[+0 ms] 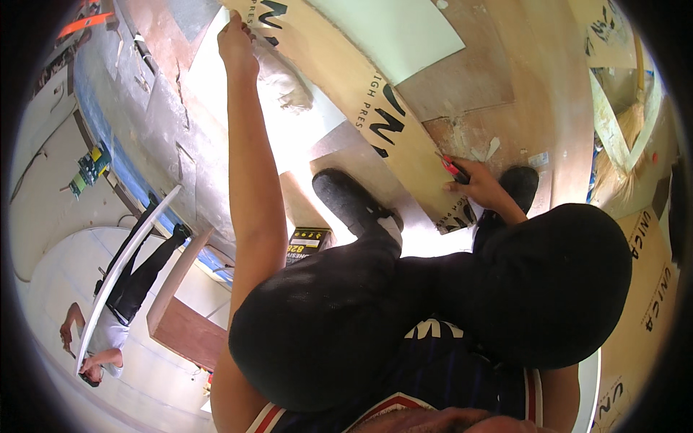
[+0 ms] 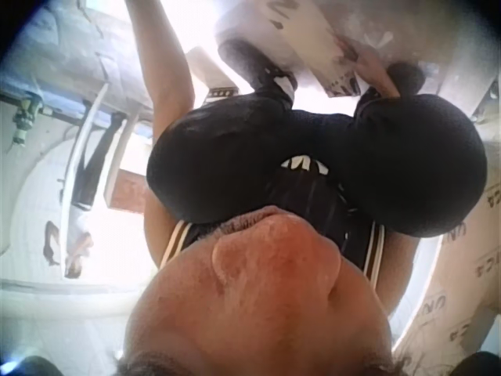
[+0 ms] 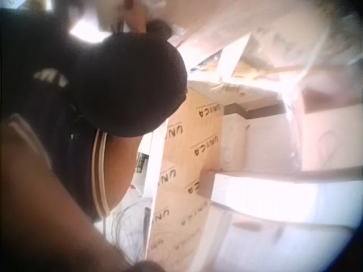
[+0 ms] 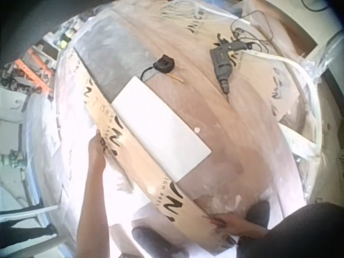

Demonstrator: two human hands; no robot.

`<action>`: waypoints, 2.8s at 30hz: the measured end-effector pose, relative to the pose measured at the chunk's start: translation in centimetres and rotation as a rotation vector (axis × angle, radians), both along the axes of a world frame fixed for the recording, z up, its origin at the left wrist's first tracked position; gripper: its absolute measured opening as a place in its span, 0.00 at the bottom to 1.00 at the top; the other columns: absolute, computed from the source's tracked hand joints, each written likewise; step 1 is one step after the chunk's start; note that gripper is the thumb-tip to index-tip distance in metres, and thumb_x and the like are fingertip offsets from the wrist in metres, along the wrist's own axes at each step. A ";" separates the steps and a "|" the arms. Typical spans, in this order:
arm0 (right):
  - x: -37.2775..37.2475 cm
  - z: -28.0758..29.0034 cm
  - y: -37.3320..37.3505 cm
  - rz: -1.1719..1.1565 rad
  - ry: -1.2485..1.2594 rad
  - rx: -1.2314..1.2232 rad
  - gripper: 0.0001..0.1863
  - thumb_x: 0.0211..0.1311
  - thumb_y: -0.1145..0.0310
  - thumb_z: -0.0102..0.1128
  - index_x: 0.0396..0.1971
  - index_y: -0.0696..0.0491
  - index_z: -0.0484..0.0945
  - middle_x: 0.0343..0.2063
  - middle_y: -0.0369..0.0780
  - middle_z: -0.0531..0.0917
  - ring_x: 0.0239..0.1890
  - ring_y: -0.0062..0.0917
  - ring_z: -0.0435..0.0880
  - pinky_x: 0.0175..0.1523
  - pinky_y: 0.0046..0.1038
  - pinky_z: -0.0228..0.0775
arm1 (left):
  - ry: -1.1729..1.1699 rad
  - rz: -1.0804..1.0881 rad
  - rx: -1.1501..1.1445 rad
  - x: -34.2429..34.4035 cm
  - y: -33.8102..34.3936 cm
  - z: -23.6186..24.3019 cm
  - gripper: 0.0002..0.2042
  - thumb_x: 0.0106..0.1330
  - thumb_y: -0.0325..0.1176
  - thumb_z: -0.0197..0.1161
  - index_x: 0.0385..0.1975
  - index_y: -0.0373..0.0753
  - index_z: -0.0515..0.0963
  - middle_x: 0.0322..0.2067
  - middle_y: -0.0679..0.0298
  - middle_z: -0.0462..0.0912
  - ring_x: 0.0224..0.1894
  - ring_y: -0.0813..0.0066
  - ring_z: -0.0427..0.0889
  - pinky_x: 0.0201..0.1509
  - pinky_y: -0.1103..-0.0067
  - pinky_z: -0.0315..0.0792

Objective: The person cuts a strip of material from a larger sheet using a utility knife while holding it in place by hand and with a foot.

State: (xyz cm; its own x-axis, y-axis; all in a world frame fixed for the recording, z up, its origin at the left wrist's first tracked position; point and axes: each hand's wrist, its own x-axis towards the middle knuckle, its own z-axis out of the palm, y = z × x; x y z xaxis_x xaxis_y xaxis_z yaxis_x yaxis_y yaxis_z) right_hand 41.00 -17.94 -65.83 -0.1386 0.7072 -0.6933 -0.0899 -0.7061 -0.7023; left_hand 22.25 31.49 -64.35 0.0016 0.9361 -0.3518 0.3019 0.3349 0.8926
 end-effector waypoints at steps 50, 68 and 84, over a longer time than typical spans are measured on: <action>0.0 -0.7 -0.4 -0.090 0.111 0.092 0.36 0.59 0.68 0.76 0.67 0.60 0.72 0.47 0.43 0.86 0.46 0.20 0.80 0.55 0.27 0.73 | 0.306 -0.307 0.374 1.3 -6.5 -0.8 0.41 0.54 0.46 0.84 0.60 0.25 0.70 0.59 0.48 0.64 0.59 0.59 0.72 0.64 0.67 0.71; 0.2 0.2 0.3 -0.042 0.085 0.060 0.37 0.59 0.67 0.76 0.67 0.60 0.72 0.54 0.47 0.85 0.52 0.24 0.82 0.60 0.29 0.72 | 0.223 -0.342 0.316 -0.3 -4.9 -2.8 0.49 0.50 0.49 0.85 0.64 0.24 0.64 0.59 0.48 0.62 0.61 0.54 0.69 0.66 0.65 0.68; 0.2 -0.2 0.1 -0.016 0.057 0.068 0.38 0.57 0.69 0.77 0.68 0.58 0.72 0.54 0.45 0.85 0.53 0.22 0.79 0.62 0.28 0.70 | 0.282 -0.332 0.309 0.0 -5.1 -2.1 0.51 0.50 0.50 0.85 0.65 0.23 0.64 0.62 0.47 0.60 0.64 0.56 0.68 0.68 0.66 0.68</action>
